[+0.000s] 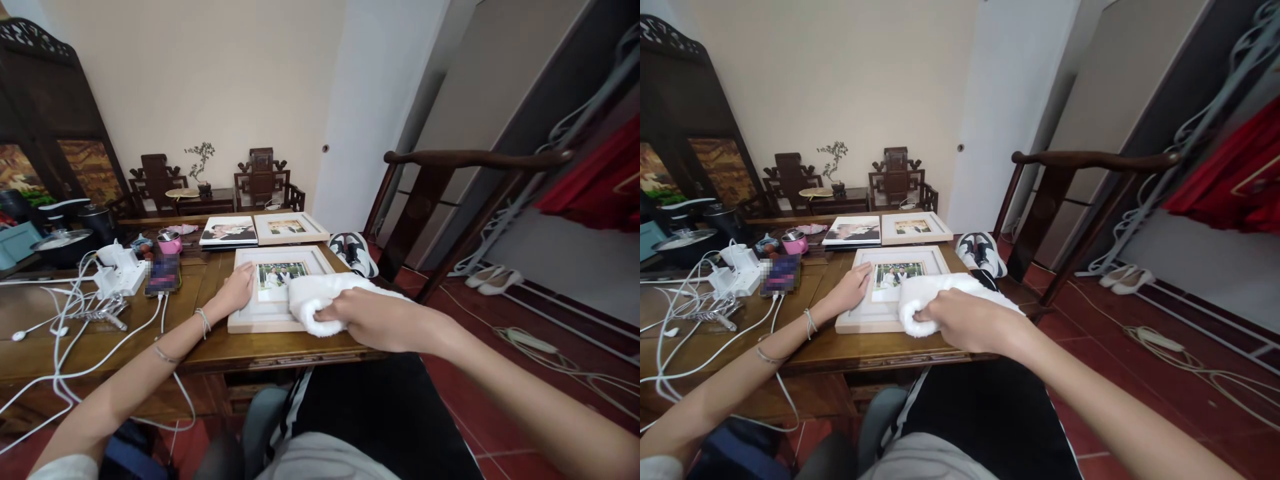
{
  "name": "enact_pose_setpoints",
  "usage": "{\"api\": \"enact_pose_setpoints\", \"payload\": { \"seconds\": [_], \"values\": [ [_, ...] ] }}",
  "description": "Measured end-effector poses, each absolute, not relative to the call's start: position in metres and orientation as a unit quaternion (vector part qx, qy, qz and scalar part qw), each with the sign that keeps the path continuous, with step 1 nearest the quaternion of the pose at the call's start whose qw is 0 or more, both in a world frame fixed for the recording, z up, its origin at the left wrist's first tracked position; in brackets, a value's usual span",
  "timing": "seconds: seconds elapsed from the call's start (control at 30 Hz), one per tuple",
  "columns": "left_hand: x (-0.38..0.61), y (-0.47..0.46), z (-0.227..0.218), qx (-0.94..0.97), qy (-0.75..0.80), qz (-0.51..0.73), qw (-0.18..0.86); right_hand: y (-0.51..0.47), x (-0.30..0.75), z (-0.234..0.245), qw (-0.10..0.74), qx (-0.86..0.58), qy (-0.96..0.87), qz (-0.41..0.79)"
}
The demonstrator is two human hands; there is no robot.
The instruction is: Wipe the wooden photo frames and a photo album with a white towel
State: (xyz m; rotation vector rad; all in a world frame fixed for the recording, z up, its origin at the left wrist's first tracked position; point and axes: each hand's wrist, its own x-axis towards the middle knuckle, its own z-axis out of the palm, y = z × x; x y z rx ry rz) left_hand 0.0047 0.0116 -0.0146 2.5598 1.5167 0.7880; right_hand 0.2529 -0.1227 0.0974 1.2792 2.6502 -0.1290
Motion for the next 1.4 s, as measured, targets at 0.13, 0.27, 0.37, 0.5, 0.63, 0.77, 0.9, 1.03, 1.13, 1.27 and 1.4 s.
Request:
{"api": "enact_pose_setpoints", "payload": {
  "seconds": [0.13,0.27,0.37,0.5,0.63,0.77,0.9,1.03,1.13,1.27,1.4],
  "values": [
    [0.003,0.012,-0.011,0.846,0.479,0.232,0.036,-0.104,0.251,0.077,0.052,0.46,0.886,-0.031],
    [0.001,0.013,-0.008,0.85,0.477,0.222,0.033,-0.033,0.25,0.046,-0.012,0.502,0.863,0.049],
    [0.001,0.013,-0.007,0.849,0.483,0.212,0.035,0.017,0.247,0.041,-0.042,0.538,0.839,0.065],
    [0.003,0.013,-0.007,0.839,0.493,0.223,0.047,0.033,0.238,0.041,-0.019,0.531,0.845,0.064],
    [0.004,0.011,-0.009,0.836,0.486,0.249,0.052,-0.015,0.237,0.045,0.02,0.479,0.877,0.037],
    [0.003,0.011,-0.014,0.836,0.48,0.261,0.044,-0.085,0.251,0.076,0.038,0.393,0.915,-0.084],
    [0.002,0.012,-0.017,0.836,0.481,0.263,0.038,-0.119,0.259,0.09,0.011,0.339,0.926,-0.165],
    [0.002,0.016,-0.019,0.836,0.477,0.266,0.041,-0.091,0.256,0.057,-0.059,0.388,0.914,-0.107],
    [0.001,0.018,-0.02,0.839,0.468,0.274,0.038,-0.042,0.252,0.035,-0.1,0.433,0.894,-0.059],
    [-0.001,0.017,-0.018,0.846,0.462,0.265,0.035,0.017,0.239,0.035,-0.093,0.502,0.86,0.013],
    [-0.001,0.014,-0.014,0.843,0.469,0.259,0.039,0.018,0.216,0.04,-0.029,0.504,0.863,0.035]
  ]
}}
